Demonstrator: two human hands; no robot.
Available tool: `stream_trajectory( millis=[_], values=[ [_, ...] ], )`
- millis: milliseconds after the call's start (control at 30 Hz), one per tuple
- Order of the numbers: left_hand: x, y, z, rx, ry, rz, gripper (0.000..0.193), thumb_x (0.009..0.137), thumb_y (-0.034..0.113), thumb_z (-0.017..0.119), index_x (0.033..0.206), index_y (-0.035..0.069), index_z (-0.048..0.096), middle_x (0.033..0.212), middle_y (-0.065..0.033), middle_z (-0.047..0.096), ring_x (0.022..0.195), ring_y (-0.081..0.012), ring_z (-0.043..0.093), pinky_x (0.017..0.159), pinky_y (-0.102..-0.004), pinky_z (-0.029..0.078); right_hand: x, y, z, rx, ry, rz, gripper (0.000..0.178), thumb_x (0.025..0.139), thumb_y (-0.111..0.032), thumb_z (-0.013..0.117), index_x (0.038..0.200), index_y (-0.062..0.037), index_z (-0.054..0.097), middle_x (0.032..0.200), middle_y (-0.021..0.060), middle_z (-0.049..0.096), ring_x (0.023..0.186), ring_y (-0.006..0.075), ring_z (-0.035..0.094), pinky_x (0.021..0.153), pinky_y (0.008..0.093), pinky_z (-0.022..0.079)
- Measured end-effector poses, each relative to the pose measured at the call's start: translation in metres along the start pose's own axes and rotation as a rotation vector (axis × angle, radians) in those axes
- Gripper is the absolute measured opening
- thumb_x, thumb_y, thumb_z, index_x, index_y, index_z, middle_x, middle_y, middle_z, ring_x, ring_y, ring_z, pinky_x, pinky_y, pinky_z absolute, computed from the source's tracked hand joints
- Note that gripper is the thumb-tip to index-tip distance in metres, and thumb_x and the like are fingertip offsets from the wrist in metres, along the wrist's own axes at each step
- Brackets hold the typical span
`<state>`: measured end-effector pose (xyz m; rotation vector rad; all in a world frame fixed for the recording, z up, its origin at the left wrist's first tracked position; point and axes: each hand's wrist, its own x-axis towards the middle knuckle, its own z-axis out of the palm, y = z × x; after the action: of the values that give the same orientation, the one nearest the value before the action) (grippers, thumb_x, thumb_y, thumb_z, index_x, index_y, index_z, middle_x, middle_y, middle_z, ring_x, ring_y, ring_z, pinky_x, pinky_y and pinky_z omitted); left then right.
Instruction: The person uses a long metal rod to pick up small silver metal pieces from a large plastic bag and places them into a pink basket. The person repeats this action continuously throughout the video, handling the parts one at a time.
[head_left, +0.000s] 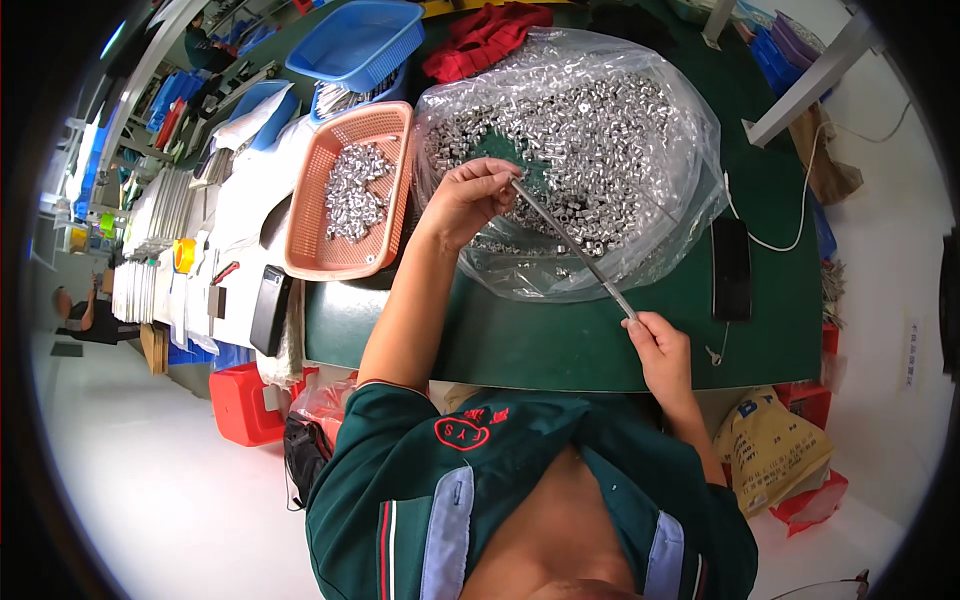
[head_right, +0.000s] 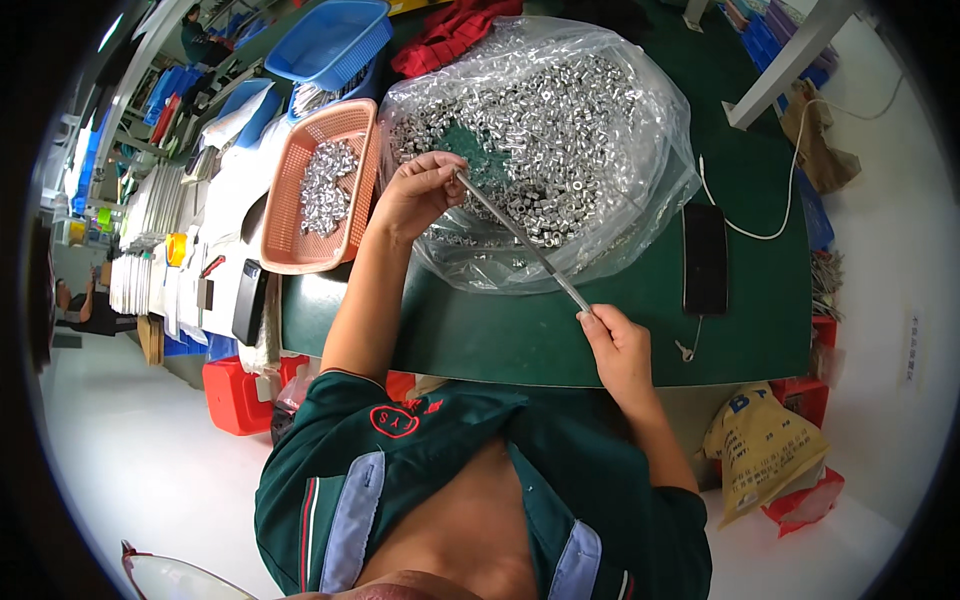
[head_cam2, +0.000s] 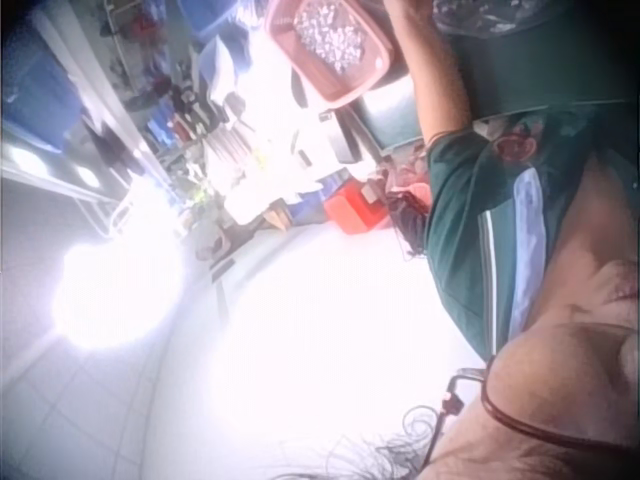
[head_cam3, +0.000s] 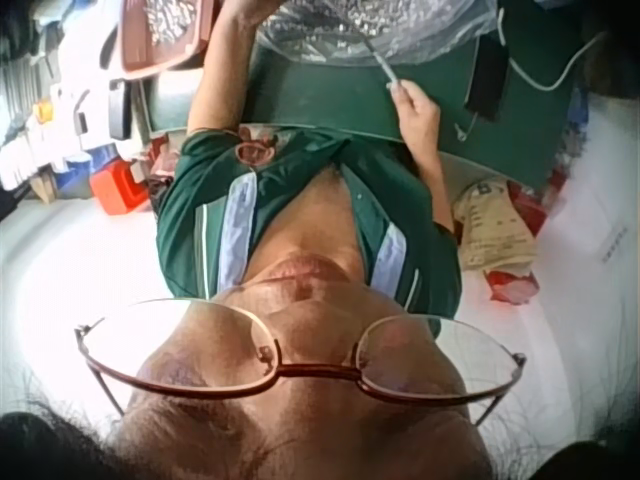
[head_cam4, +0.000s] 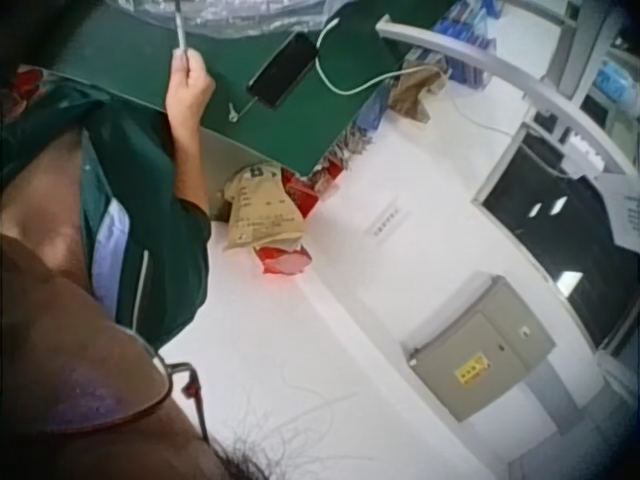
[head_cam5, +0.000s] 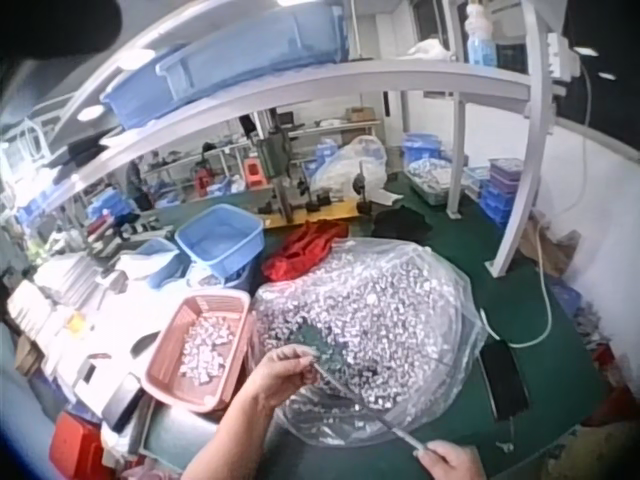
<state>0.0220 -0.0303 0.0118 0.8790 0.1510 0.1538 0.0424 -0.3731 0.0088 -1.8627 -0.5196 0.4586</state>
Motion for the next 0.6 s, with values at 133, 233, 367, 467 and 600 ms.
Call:
stream_trajectory(
  millis=[133,233,367,467,600],
  values=[
    [-0.005,0.006,0.004,0.288,0.064,0.041,0.016,0.084,0.008,0.069,0.096,-0.002,0.066,0.077,-0.0038,0.062,0.068,-0.0116,0.054,0.063,-0.0245,0.043,0.000,0.001,-0.002,-0.092,0.043,-0.051,0.013,0.091,-0.012,0.062,0.094,0.0008,0.065,0.059,-0.0003,0.048,0.056,0.0034,0.041,0.049,0.0226,0.034],
    [-0.009,0.009,0.010,0.388,0.023,0.001,0.018,0.081,0.011,0.073,0.094,0.000,0.066,0.077,-0.0013,0.063,0.070,-0.0087,0.055,0.064,-0.0233,0.044,-0.002,-0.001,0.001,-0.081,0.048,-0.092,0.014,0.091,-0.012,0.062,0.094,0.0009,0.064,0.061,0.0002,0.051,0.057,0.0033,0.043,0.050,0.0225,0.035],
    [-0.021,-0.008,0.045,0.483,-0.125,-0.111,0.025,0.078,0.014,0.076,0.098,0.001,0.066,0.080,0.0006,0.063,0.074,-0.0089,0.056,0.068,-0.0239,0.045,0.001,-0.011,0.010,0.060,-0.020,-0.026,0.015,0.092,-0.012,0.061,0.095,0.0017,0.065,0.063,-0.0005,0.053,0.058,0.0030,0.044,0.051,0.0220,0.036],
    [-0.016,-0.008,0.043,0.736,-0.235,-0.121,0.028,0.081,0.012,0.074,0.104,-0.001,0.065,0.089,-0.0023,0.066,0.082,-0.0103,0.060,0.074,-0.0263,0.048,0.005,-0.012,0.009,0.108,-0.006,0.016,0.016,0.093,-0.012,0.059,0.095,0.0027,0.065,0.064,-0.0029,0.052,0.059,0.0024,0.042,0.052,0.0208,0.035],
    [0.025,0.001,0.021,1.288,0.174,0.190,0.022,0.081,0.014,0.068,0.098,0.002,0.068,0.092,-0.0110,0.068,0.084,-0.0214,0.065,0.077,-0.0315,0.051,0.006,-0.012,0.004,0.171,0.010,0.111,0.017,0.094,-0.013,0.058,0.096,0.0023,0.066,0.064,-0.0046,0.049,0.060,0.0018,0.041,0.052,0.0202,0.034]
  ],
)
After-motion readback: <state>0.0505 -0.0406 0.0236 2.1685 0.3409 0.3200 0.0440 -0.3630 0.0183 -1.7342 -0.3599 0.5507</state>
